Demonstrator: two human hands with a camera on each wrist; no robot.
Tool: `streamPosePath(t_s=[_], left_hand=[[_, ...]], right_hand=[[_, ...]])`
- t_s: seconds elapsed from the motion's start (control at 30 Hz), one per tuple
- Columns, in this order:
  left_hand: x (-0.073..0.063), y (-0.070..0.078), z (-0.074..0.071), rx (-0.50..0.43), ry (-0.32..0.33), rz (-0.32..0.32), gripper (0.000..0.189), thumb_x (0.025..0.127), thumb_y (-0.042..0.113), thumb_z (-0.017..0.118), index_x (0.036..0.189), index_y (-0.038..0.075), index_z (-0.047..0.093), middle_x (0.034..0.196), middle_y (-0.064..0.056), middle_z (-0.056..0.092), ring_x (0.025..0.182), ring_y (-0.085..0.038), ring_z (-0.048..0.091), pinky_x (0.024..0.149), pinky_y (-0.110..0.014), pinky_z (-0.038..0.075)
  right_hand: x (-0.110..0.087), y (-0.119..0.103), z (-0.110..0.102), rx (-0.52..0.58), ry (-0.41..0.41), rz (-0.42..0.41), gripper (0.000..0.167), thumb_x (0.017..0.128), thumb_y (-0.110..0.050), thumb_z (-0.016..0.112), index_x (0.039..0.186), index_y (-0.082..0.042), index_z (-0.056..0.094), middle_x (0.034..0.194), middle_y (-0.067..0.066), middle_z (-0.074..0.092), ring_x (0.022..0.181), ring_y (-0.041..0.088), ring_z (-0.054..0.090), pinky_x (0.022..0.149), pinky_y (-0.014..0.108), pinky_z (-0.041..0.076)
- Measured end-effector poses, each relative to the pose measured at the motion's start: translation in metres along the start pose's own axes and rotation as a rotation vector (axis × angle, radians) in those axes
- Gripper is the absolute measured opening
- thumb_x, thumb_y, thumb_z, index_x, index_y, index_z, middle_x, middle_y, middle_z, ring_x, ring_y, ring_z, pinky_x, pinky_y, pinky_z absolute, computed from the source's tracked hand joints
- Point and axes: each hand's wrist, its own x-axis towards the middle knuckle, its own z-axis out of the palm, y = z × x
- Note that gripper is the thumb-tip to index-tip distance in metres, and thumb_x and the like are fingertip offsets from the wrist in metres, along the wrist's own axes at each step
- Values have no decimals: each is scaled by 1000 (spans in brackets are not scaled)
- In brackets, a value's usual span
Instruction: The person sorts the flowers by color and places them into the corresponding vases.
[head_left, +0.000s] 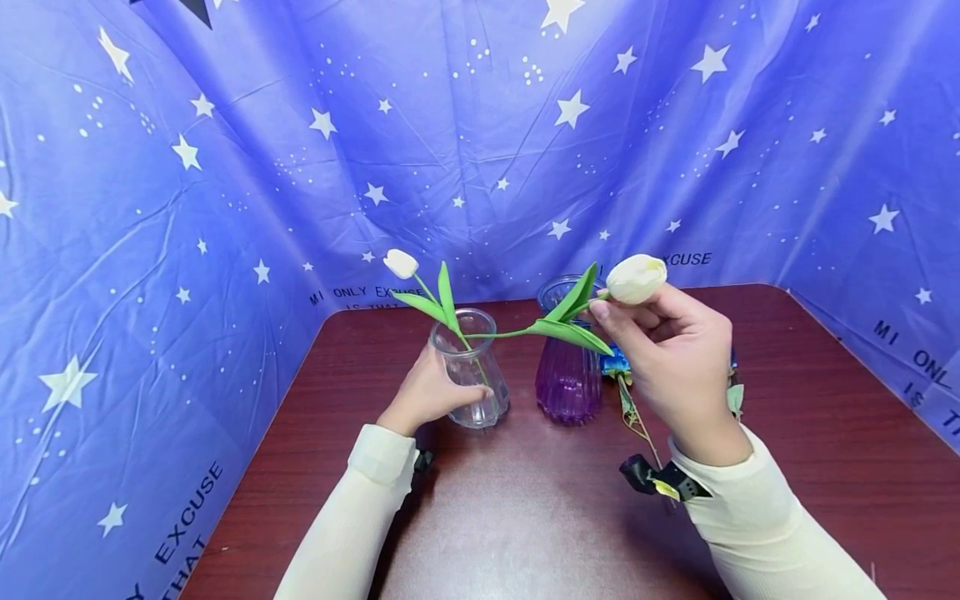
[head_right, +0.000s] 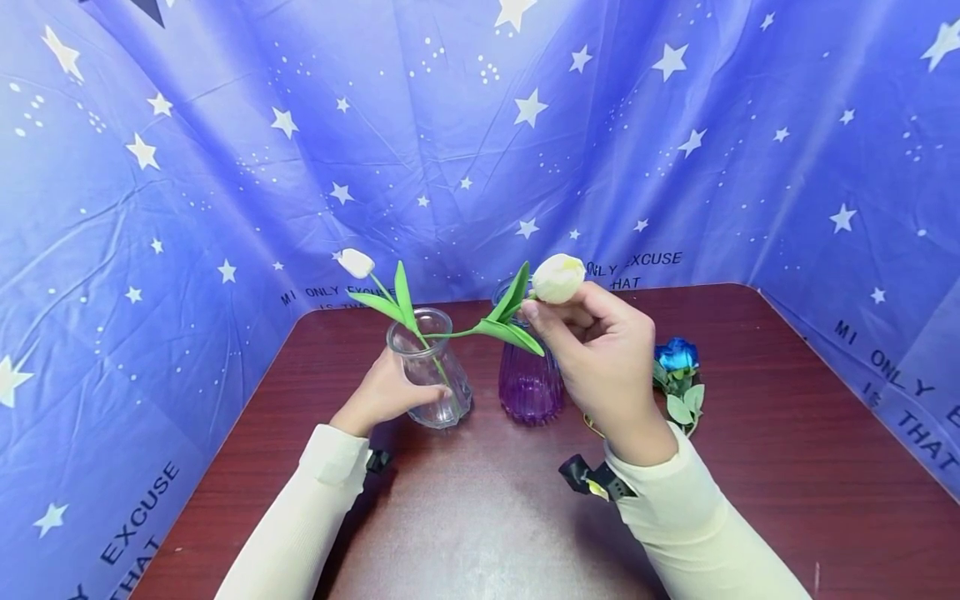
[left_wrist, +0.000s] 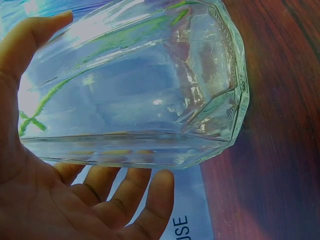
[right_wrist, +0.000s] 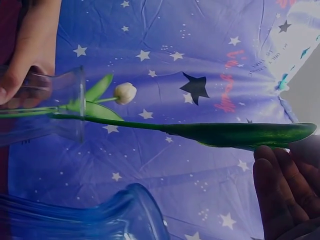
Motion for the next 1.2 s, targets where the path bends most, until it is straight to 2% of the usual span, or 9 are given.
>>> streamPosePath(t_s=[0.2,0.33,0.5,0.87,1.2], left_hand=[[1,-1,0,-3,0,2,105,64,32,97,150,25,37,135,-2,57,124,-18,58,107,-46,50],[1,-2,0,7,3,-5,107,63,34,97,151,25,36,136,-2,56,125,-19,58,107,-46,49],[0,-2,0,36,5,-20,113,62,37,97,154,23,33,140,-5,54,128,-21,56,109,-48,48],[0,-1,0,41,-9,-35,110,64,39,96,153,21,34,140,-6,52,131,-22,54,110,-48,47],[1,0,0,45,-6,-30,108,63,39,96,151,21,36,139,-6,53,130,-21,54,110,-47,47]], right_hand=[[-1,4,2,-45,-11,49,21,85,15,75,105,17,70,91,13,78,84,18,78,78,31,62],[-1,5,3,-35,-18,83,20,85,12,76,103,17,70,88,14,78,77,21,78,75,33,63],[-2,5,3,-87,-9,123,18,86,6,78,102,13,71,85,12,78,71,18,77,72,31,63],[-5,8,3,-159,9,145,13,85,3,81,96,7,74,73,6,73,57,14,68,59,22,58],[-5,10,5,-202,16,162,11,85,1,81,94,3,75,67,2,69,53,11,63,53,20,53]])
